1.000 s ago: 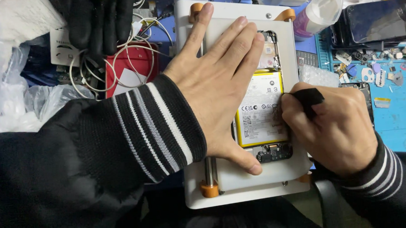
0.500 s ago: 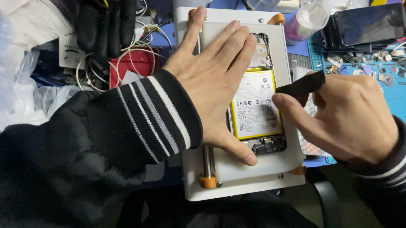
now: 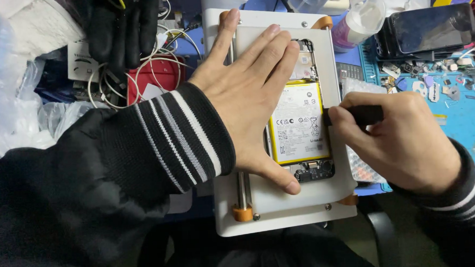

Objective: The person places a disassembled smartphone into a white battery removal jig and uses a black plastic pry tool to lift the battery from the device. The person repeatedly works along the battery edges to loosen it from the chassis.

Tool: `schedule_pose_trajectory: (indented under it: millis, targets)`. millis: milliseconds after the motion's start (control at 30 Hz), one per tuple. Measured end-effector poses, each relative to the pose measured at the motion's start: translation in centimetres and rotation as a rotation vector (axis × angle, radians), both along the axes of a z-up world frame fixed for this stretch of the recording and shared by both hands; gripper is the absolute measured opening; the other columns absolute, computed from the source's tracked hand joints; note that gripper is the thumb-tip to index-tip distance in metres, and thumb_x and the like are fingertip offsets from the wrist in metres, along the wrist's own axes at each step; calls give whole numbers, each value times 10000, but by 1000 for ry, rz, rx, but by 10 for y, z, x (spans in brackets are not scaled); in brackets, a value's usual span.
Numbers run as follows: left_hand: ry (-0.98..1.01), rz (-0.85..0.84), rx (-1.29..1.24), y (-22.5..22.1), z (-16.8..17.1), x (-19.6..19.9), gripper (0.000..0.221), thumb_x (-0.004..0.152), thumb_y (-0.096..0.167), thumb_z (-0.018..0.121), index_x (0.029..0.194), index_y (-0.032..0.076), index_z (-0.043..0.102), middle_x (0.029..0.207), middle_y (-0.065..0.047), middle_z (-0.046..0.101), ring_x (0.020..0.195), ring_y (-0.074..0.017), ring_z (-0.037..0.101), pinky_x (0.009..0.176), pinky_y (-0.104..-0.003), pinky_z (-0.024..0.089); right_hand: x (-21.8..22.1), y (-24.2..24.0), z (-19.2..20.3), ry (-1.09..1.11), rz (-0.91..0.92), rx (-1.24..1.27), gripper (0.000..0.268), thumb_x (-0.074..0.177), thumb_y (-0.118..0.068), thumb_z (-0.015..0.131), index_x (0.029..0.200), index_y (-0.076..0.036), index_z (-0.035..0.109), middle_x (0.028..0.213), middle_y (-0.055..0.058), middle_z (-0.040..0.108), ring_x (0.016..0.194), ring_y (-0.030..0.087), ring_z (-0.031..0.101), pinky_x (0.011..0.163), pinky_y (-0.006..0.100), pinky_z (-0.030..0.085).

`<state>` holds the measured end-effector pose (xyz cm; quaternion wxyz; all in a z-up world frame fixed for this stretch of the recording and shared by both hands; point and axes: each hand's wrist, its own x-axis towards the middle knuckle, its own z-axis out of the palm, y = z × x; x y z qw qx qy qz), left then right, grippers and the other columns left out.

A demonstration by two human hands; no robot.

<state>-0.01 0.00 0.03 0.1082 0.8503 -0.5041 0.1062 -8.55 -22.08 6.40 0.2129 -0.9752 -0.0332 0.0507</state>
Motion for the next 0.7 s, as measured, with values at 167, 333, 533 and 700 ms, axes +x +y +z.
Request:
schedule_pose_trajectory:
  millis: [167,333,533,700]
  targets:
    - [-5,16,-6,-1,-2,-1,1849,445,1318,500,1495,-192,309,1553,-360,370,1510,-456,234,1130,-727,-92,-9,2,-1,39,-33,52,174,895,-79,665,752,3,719,445,66,564,372,151,380,350,300,332]
    - [-16,21,-16,0,-2,-1,1859,445,1326,498,1493,-200,317,1546,-356,390,1509,-451,253,1143,-717,-78,-17,6,-4,-14,-28,37,197,876,-48,668,685,-1,662,409,69,501,365,162,341,357,315,317]
    - [12,0,-15,0,-3,0,1828,469,1300,518,1493,-199,300,1558,-375,354,1511,-472,208,1135,-719,-87,-16,7,-8,-47,22,-1,224,869,-41,663,653,-4,619,432,90,525,342,194,361,369,333,345]
    - [4,11,-39,0,-1,-2,1843,454,1299,544,1491,-206,309,1540,-365,385,1508,-460,237,1160,-695,-72,-11,7,-8,-117,75,-13,121,875,-6,669,755,-5,657,562,83,620,404,206,437,439,324,395]
